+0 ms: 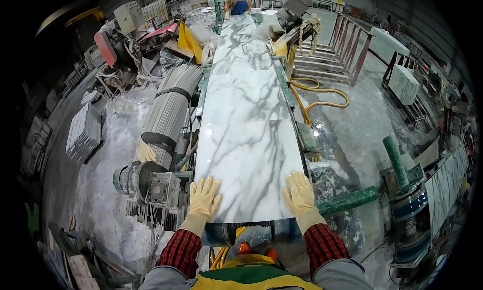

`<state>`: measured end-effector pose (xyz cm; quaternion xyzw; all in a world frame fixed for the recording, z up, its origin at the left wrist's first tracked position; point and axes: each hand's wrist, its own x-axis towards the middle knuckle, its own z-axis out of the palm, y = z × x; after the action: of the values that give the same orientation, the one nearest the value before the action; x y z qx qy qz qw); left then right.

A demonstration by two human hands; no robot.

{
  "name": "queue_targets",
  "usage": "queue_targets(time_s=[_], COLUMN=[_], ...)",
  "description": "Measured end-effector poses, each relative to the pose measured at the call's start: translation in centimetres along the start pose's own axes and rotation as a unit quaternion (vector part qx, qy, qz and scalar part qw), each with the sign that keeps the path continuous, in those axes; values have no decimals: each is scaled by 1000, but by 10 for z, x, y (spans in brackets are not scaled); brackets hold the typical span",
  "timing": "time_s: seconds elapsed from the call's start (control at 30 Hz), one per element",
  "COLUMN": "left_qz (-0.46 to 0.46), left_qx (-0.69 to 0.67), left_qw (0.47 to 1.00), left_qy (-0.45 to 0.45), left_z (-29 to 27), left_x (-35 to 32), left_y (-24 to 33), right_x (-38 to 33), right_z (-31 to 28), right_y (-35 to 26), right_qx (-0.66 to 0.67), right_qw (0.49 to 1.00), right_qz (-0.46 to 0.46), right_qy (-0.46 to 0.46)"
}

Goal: The person repeatedly places large marble-patterned stone slabs onto a conveyor belt and guides them through a polishing machine. The person wears gloves and a safety vest while handling the heavy slabs in a factory setting.

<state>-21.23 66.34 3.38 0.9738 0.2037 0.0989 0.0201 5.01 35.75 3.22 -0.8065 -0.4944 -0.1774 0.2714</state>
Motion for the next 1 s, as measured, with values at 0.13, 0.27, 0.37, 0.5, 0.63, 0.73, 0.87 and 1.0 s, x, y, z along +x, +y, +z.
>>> queue_targets(time_s=[0.13,0.27,0.37,0.5,0.63,0.73,0.87,1.0], left_qz=[7,5,-11,-7,0,0,3,10], left_qx=[6,-3,-2,-10,-1,-1,-6,-5], left_qw=[1000,999,998,999,999,999,1000,998], left_qy=[22,44,64,46,49,41,30,60], left_z=[0,-3,-12,-2,1,1,0,2], left_x=[0,-3,-5,-9,-11,-14,-14,-18], left_y=[3,3,8,3,4,3,3,2], right_x=[0,3,-1,-4,-10,-12,-17,-16], right_z=[-4,-12,-10,-9,-6,-6,-4,-7], right_y=[-4,-11,-10,-10,-8,-8,-7,-11], right_qx=[-16,-9,-6,-6,-14,-20,-29,-19], right_qw=[1000,999,999,999,999,999,999,999], right_qz=[-5,27,24,19,30,33,30,28], right_qy=[15,-41,-35,-25,-34,-38,-28,-31])
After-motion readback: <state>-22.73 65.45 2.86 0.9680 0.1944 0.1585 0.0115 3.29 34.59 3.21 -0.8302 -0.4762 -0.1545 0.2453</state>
